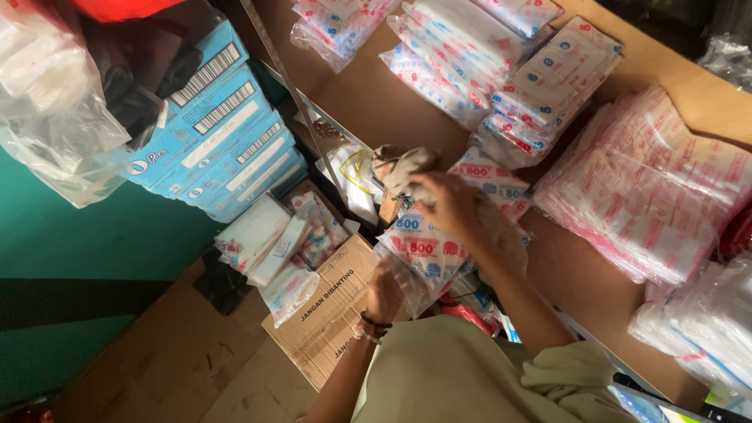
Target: The person picks up stacks of packaged plastic bags from a lower shelf, wipes each stack with a cloth, and places them on an upper shelf. The person repeats this process for multiple stacks, arranging them neatly on the shelf.
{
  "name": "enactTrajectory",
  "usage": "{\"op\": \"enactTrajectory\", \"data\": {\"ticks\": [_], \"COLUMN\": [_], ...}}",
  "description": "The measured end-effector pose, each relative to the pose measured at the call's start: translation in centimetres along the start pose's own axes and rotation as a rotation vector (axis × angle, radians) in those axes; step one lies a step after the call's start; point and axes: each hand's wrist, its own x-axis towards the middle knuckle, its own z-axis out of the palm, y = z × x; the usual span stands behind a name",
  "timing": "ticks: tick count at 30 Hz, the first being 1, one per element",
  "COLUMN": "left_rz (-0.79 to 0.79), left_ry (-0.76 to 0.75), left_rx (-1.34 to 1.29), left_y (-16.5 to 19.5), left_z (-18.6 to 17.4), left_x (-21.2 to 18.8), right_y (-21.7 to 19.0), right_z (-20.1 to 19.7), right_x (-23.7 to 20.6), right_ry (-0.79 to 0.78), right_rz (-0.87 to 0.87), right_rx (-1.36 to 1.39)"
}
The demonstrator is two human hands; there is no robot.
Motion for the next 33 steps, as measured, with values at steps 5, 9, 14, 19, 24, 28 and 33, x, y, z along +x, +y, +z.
{"op": "enactTrajectory", "data": {"ticks": [5, 9, 14, 19, 24, 28, 33], "left_rz": [-0.133, -0.244, -0.211, -0.143, -0.163, -0.204, -0.195], "left_ry": [0.319, 0.387, 0.286, 0.165, 0.250, 0.346, 0.324], "left_rx": [0.138, 0.173, 0.139, 0.098, 0.022, 0.110, 0.284], "left_y": [0.9, 2.6, 3.2, 3.2, 3.2, 3.4, 3.3], "left_z": [2.0, 5.0, 7.3, 7.1, 6.5, 6.4, 6.7], "left_x": [0.2, -0.2, -0.2, -0.2, -0.1, -0.1, 0.1], "right_y": [-5.2, -5.6, -5.1, -6.3, -8.0, -8.1, -6.5], "right_z": [2.5, 5.1, 5.6, 3.5, 1.0, -0.5, -2.3], "right_x": [-3.8, -6.5, -10.6, -13.1, -15.2, -17.3, -21.1], "right_ry": [-0.228, -0.185, -0.131, -0.083, -0.126, -0.022, -0.021], "right_rz": [-0.189, -0.392, -0.535, -0.571, -0.498, -0.434, -0.346], "right_rx": [-0.151, -0.431, -0.479, -0.537, -0.592, -0.577, -0.616]}}
